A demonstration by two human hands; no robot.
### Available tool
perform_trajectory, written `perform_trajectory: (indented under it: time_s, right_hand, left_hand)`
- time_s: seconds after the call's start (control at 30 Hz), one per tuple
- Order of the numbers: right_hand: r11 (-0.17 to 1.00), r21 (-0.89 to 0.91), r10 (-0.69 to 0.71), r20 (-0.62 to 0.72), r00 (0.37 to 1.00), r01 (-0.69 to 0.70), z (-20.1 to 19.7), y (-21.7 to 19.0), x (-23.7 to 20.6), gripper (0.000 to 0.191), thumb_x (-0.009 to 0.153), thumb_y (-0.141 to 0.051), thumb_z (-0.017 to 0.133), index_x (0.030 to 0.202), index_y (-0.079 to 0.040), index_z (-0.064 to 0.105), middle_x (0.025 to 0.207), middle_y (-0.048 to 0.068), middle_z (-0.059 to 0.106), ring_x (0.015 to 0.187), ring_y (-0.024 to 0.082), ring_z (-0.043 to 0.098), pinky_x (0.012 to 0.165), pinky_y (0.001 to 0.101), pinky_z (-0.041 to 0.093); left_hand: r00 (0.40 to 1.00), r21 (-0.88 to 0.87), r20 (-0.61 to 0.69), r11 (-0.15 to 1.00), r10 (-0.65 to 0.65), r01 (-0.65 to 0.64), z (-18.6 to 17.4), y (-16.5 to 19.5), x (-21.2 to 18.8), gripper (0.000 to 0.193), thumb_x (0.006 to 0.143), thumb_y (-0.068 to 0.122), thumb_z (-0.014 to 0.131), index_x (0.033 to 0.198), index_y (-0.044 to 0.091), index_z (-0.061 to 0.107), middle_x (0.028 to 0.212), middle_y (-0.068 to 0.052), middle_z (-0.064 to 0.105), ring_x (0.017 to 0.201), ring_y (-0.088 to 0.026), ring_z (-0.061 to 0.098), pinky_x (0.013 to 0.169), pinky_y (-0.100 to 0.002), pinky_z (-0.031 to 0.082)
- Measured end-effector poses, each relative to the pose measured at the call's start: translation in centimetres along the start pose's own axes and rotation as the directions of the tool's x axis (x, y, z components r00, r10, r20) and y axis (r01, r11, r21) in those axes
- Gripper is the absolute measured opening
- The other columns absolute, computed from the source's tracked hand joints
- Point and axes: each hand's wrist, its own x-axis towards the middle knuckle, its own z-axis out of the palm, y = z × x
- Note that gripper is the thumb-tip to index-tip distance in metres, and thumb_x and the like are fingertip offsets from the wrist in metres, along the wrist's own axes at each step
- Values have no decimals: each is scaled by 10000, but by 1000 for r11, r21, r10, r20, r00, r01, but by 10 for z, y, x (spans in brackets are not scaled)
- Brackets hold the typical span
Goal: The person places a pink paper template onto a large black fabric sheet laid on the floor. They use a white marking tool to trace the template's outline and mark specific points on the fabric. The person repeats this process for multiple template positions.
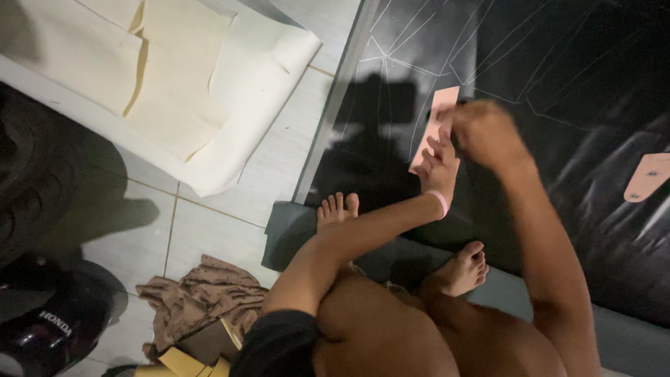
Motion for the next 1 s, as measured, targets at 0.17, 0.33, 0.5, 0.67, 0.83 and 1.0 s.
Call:
perform_trajectory:
  time_s: [0.17,0.33,0.5,0.67,0.83,1.0]
  right_hand:
    - [999,26,39,-187,982,-35,-4,19,22,198,1028,-58,640,1208,-105,709,1134,86,747,1036,313,707,1030,439,525]
    - [992,43,121,-206,971,-115,-7,21,12,208,1007,-68,617,1189,-99,713,1091,117,746,995,344,699,922,456,542]
    - [944,69,329,-200,923,-321,-17,26,-3,150,1112,-120,610,1203,-112,729,996,152,725,870,344,708,802,456,557]
    - [955,128,295,-289,911,-269,-5,32,-14,143,1106,-75,604,1211,-89,702,1120,124,751,866,321,719,802,432,569]
    - [965,109,260,-322,910,-237,29,10,-48,346,1002,15,591,1325,-81,672,1178,122,740,959,303,737,867,412,595]
    - [934,-26,349,-145,926,-356,62,-62,-129,426,930,31,609,1341,-54,675,1025,105,762,800,284,719,754,397,595]
  left_hand:
    - [939,-673,-84,714,-333,193,7,-10,1,517,895,133,693,1398,98,578,1479,-256,482,974,-314,591,662,-322,569]
    - [937,-650,-246,759,-249,32,27,-18,15,308,938,209,634,1230,110,632,1552,-311,396,1248,-347,562,882,-325,551]
    - [853,-680,-395,733,-341,-22,43,-16,14,336,924,205,612,1233,78,642,1519,-325,424,1190,-332,577,977,-363,502]
    - [810,-826,-435,532,-392,-186,61,-28,13,235,960,182,594,1174,112,662,1506,-223,496,1142,-290,603,929,-442,481]
    - [833,-853,-420,471,-360,-226,81,-51,9,210,925,147,598,1091,233,694,1469,-19,562,1128,-238,617,957,-470,480]
    - [810,-874,-448,375,-377,-309,86,-66,6,258,912,147,622,1114,267,727,1493,9,539,1140,-251,603,931,-466,468]
